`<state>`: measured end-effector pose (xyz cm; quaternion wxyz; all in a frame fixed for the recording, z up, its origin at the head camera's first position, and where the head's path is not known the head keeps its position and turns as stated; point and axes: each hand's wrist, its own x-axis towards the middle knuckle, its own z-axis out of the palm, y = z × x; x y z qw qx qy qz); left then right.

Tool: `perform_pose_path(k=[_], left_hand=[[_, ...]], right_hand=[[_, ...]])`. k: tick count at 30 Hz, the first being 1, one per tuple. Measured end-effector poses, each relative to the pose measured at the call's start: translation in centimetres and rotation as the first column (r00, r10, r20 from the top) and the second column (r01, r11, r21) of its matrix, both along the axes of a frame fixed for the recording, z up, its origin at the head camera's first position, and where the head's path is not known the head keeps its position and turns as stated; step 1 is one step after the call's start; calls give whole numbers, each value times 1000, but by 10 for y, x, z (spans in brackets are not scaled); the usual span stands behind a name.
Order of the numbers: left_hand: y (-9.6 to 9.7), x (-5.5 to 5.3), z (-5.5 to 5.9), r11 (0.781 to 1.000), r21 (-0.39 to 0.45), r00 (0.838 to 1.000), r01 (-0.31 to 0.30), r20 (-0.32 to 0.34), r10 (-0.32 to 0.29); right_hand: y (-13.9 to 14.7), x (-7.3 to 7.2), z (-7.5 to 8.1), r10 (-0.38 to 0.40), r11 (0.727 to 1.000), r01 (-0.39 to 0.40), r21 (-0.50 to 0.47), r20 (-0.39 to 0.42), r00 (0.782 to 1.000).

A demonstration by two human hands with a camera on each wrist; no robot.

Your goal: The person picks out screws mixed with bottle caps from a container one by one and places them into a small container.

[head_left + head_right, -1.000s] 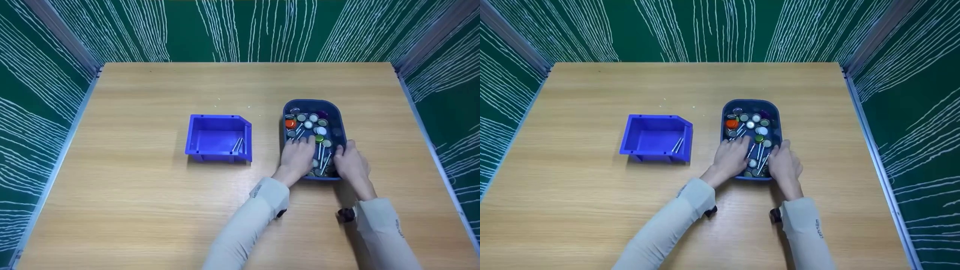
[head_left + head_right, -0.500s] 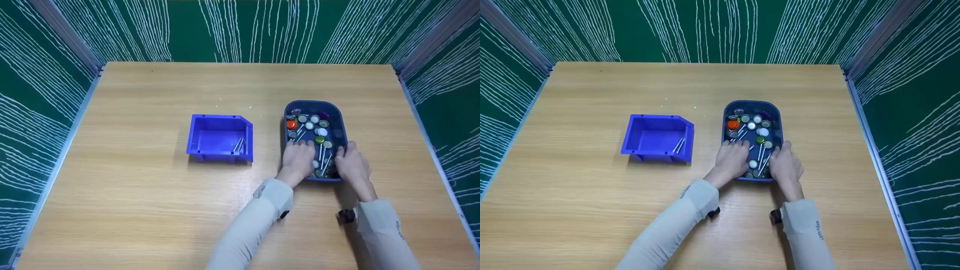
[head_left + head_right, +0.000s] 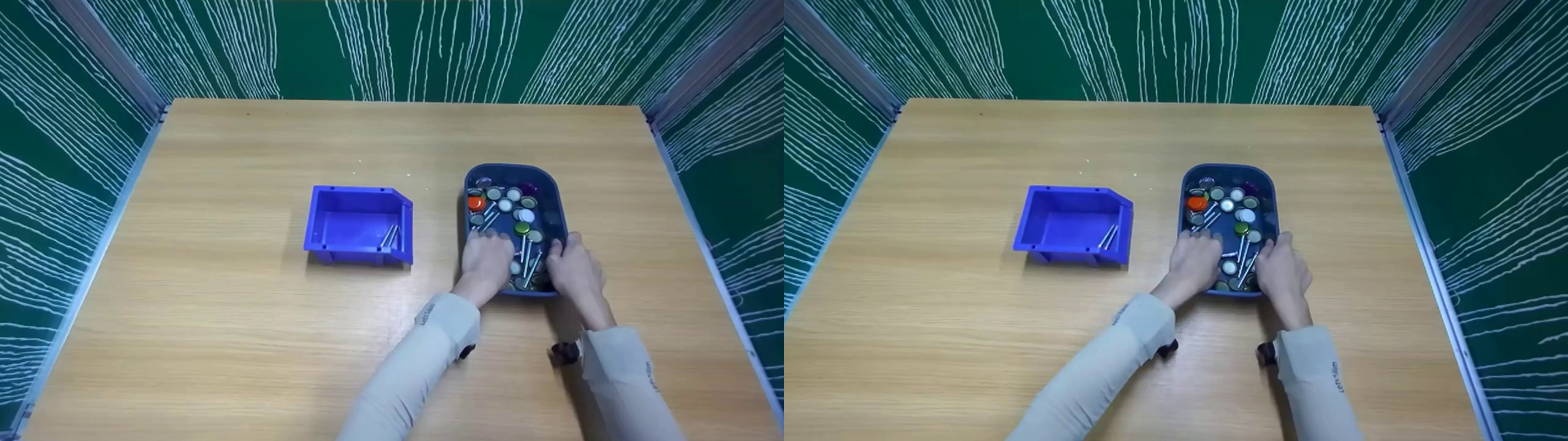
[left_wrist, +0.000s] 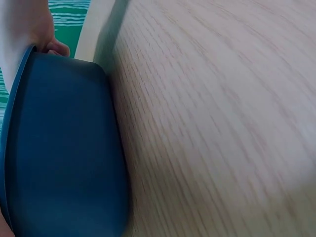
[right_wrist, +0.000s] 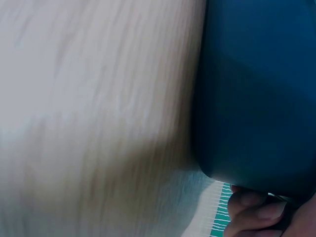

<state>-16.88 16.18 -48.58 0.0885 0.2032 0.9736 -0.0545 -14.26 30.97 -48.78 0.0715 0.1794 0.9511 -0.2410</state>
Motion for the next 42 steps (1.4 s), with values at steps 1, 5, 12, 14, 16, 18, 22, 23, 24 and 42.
perform_pose_path(k=[1,5,12,14,16,18,22,23,24,42], left_hand=[[0,0,0,1000,0,1000,3,1,-3],[-1,0,0,1000,22,1000,9,-7,-9],[-2,0,-1,999,24,999,24,-38,-23],[-3,0,-1,999,37,998,24,-55,-21],[-4,0,-1,998,60,997,16,-72,-11],[-5,-1,-1,996,83,996,9,-85,-2],[-8,0,-1,989,150,995,12,-101,4],[-9,0,-1,984,176,994,17,-109,2],[-10,0,-1,977,210,992,23,-123,4],[-35,-4,14,421,879,961,-226,272,-54]], right_hand=[[0,0,0,1,1000,-1,-1,5,1000],[1,0,0,2,1000,-2,-6,19,1000],[0,-1,0,10,1000,-10,-14,28,1000],[0,-1,0,12,1000,-11,-15,29,1000],[-1,-2,1,13,1000,-12,-18,29,1000],[-1,-2,1,14,1000,-13,-20,27,1000],[-1,-2,0,16,1000,-16,-16,25,1000],[-1,-2,0,16,1000,-15,-14,25,1000],[-1,-2,0,15,1000,-15,-12,21,1000],[-1,-2,0,15,1000,-15,6,16,1000]])
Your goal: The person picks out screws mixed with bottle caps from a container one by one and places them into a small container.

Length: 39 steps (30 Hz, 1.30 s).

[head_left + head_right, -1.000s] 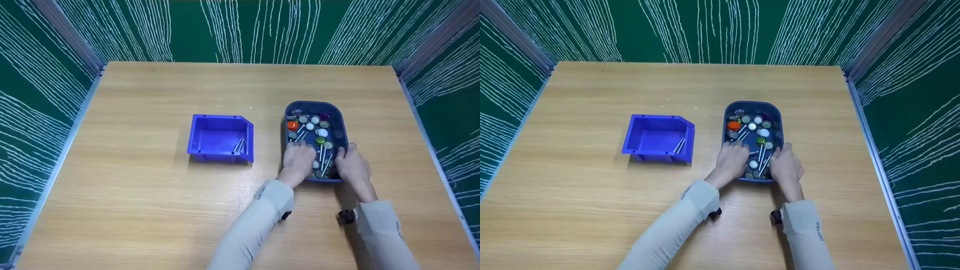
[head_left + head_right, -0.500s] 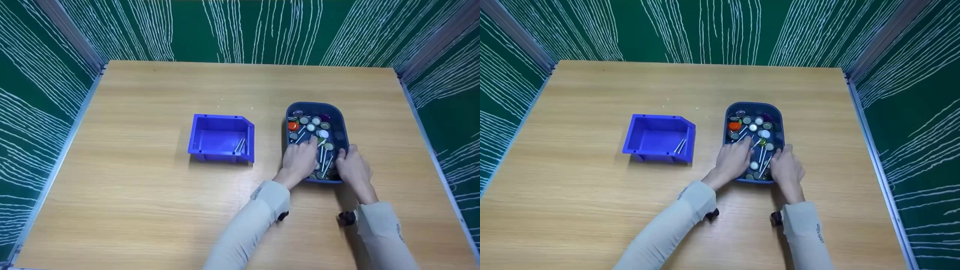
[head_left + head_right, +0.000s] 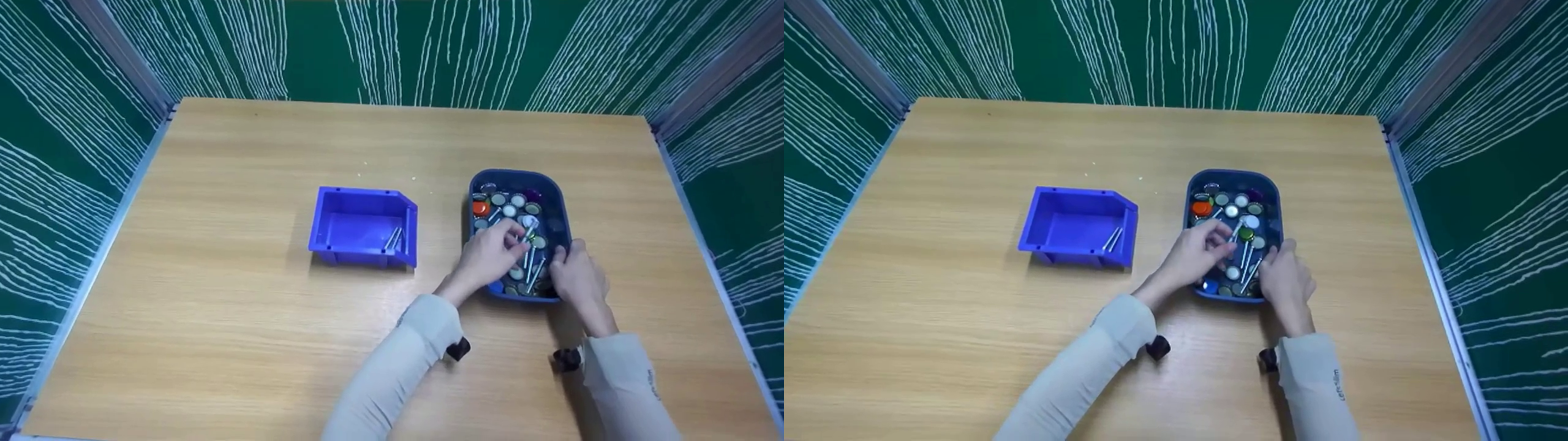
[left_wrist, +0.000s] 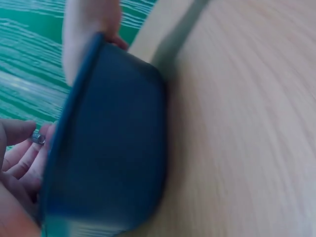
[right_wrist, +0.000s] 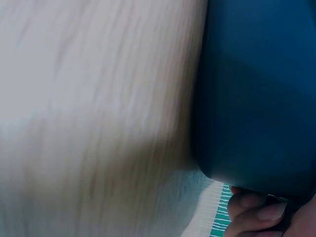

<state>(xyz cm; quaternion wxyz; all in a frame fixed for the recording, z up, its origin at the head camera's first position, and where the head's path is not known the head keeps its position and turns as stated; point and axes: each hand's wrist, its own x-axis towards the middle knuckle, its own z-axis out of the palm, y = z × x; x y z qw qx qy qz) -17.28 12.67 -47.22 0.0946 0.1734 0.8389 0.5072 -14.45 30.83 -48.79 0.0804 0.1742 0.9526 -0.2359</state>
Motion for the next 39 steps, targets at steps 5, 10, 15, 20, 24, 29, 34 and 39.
perform_pose_path(k=[5,10,15,20,24,29,34,39], left_hand=[[-5,-4,7,980,198,991,-4,132,-23],[-10,-6,12,972,236,975,18,211,-69],[-21,-7,23,964,264,977,25,197,-79],[-35,-9,37,974,225,983,-6,179,-35],[-47,-11,46,972,233,982,-21,188,-24],[-63,-15,53,968,248,983,-48,183,2],[-86,-20,53,976,188,983,-106,165,75],[-115,-26,55,986,101,985,-131,126,118]], right_hand=[[0,-1,2,1,1000,-1,-2,10,1000],[0,1,1,-1,1000,1,-5,13,1000],[-1,1,0,-4,1000,4,-3,0,1000],[-1,1,0,-6,1000,6,-4,-1,1000],[0,2,0,-13,1000,13,-4,-4,1000],[0,2,0,-19,1000,19,-12,0,1000],[-1,2,0,-19,1000,19,-12,11,1000],[-1,2,1,-21,1000,21,-13,11,1000]])
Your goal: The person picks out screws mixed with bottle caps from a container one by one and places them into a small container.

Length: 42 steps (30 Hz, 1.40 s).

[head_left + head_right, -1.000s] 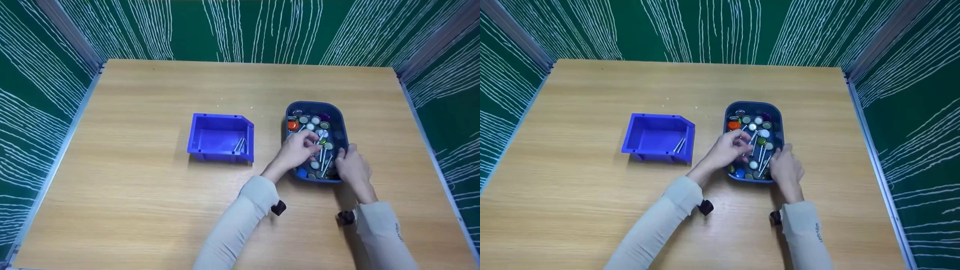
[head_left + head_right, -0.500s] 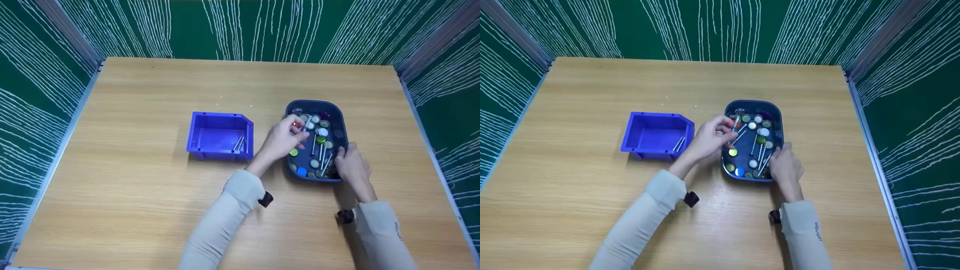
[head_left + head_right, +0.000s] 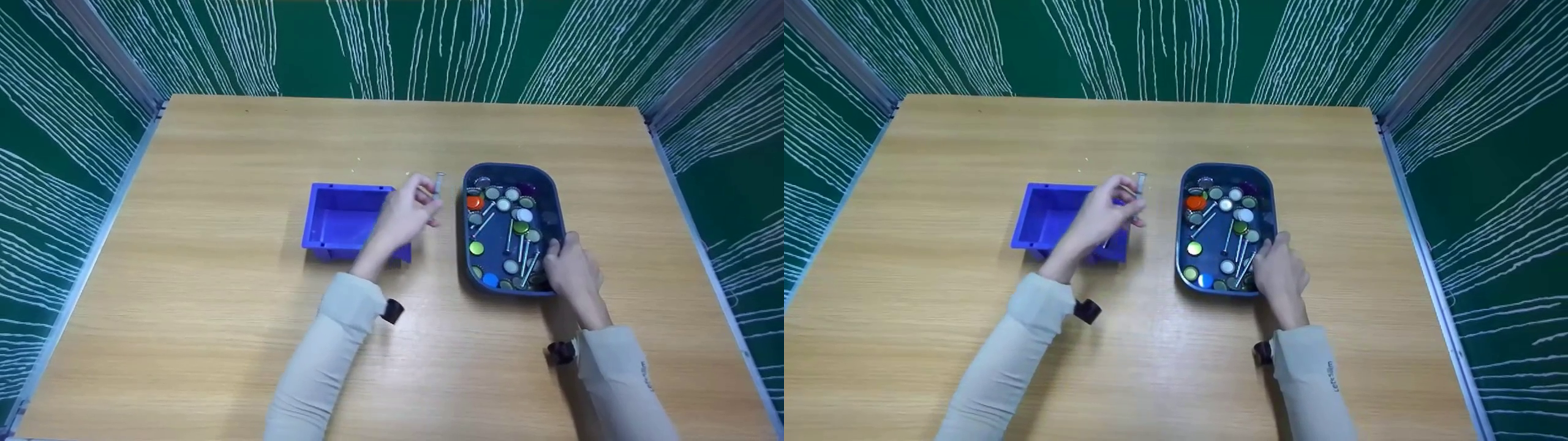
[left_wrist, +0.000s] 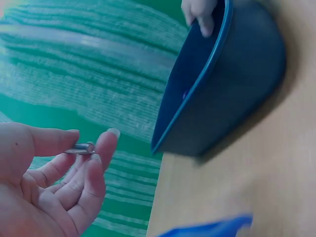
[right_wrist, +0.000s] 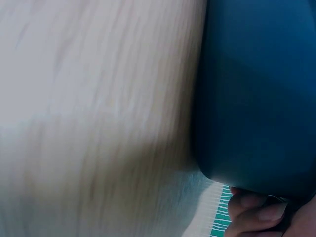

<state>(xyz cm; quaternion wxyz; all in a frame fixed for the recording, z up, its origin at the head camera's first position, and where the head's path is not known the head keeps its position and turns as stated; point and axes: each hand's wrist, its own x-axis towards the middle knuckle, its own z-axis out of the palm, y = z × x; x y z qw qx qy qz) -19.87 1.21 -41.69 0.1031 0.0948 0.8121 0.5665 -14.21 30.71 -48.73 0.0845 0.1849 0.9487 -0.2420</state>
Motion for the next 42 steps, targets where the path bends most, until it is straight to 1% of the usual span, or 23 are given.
perform_pose_path(k=[6,8,12,14,16,19,23,25,27,30,35,36,38,40,42], left_hand=[[-28,-5,3,997,-67,999,-41,-24,40],[-35,-7,3,994,-91,998,-60,-16,59],[-47,-7,-1,978,-178,994,-107,2,109],[-54,-7,-4,964,-232,991,-133,-8,134],[-61,-7,-9,943,-293,987,-160,-30,158],[-71,-8,-16,905,-379,981,-194,-55,187],[-82,-8,-23,850,-481,975,-214,-56,214],[-85,-8,-25,828,-515,973,-221,-58,224],[-86,-8,-26,811,-539,971,-228,-65,230],[-87,-7,-28,783,-574,969,-242,-95,230],[-85,-6,-28,721,-644,966,-257,-146,214],[-85,-6,-28,713,-652,966,-258,-150,212],[-83,-6,-27,708,-658,966,-257,-153,208],[-82,-6,-25,712,-655,967,-253,-154,202],[-80,-6,-22,721,-647,969,-246,-149,197]], right_hand=[[0,1,0,4,1000,-4,13,-17,1000],[0,1,0,6,1000,-6,18,-28,1000],[0,1,0,6,1000,-6,12,-29,1000],[0,1,0,7,1000,-7,8,-23,1000],[0,1,0,8,1000,-8,6,-17,1000],[0,1,1,11,1000,-11,2,-11,1000],[0,1,1,17,1000,-17,3,-21,1000],[1,1,1,19,1000,-19,8,-23,1000],[1,1,1,20,1000,-20,9,-21,1000],[1,1,0,18,1000,-18,7,-14,1000],[1,0,0,14,1000,-13,9,-24,1000],[0,0,0,12,1000,-12,10,-28,1000],[0,1,0,10,1000,-10,12,-31,999],[1,1,0,9,1000,-8,14,-31,999],[1,1,0,9,1000,-9,15,-26,1000]])
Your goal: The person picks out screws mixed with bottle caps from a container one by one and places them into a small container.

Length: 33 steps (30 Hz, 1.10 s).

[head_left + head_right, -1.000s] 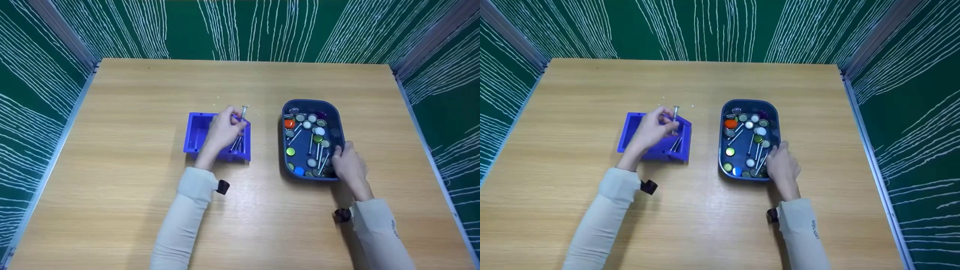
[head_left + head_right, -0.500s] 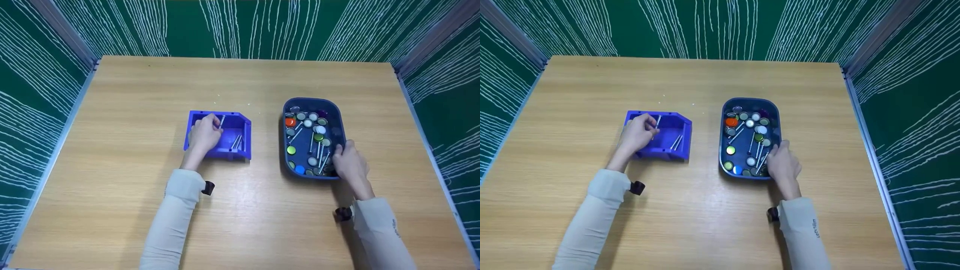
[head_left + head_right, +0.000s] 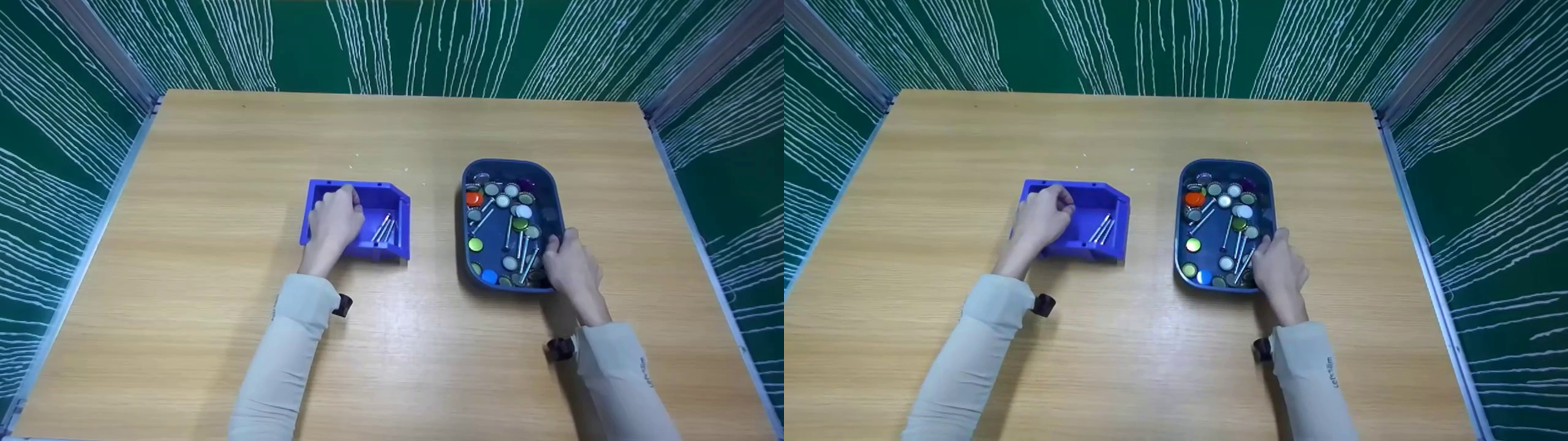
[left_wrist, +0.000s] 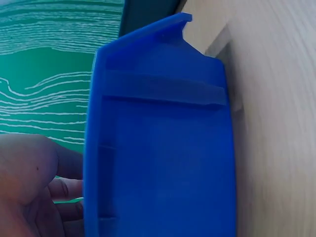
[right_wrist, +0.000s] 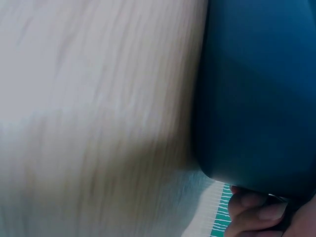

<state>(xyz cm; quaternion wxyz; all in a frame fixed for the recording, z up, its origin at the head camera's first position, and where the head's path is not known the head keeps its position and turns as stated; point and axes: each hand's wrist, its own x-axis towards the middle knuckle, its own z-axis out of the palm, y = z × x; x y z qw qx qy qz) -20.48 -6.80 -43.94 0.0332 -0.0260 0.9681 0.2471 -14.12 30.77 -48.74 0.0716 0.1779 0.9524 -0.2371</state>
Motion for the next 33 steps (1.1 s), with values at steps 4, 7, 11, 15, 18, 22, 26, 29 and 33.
perform_pose_path(k=[4,7,11,15,18,22,26,29,33], left_hand=[[6,-1,4,1000,17,1000,10,10,-10],[13,-2,7,999,26,1000,24,4,-24],[26,-2,13,998,29,998,59,-21,-58],[42,-2,20,994,33,995,101,-29,-100],[54,-4,24,991,34,991,132,-26,-131],[71,-8,25,982,46,983,181,-48,-179],[90,-11,20,966,56,967,251,-63,-248],[106,-8,16,953,65,955,297,-32,-295],[124,-2,12,946,82,949,315,-6,-316]], right_hand=[[0,0,-1,0,1000,0,4,5,1000],[0,0,-1,0,1000,0,4,5,1000],[0,1,-1,0,1000,0,5,3,1000],[-1,2,-1,1,1000,-1,2,6,1000],[-1,2,-1,5,1000,-5,-2,17,1000],[0,1,-1,7,1000,-7,1,14,1000],[0,1,-1,-2,1000,2,11,8,1000],[0,1,-1,-7,1000,7,13,14,1000],[0,1,0,-8,1000,8,11,10,1000]])
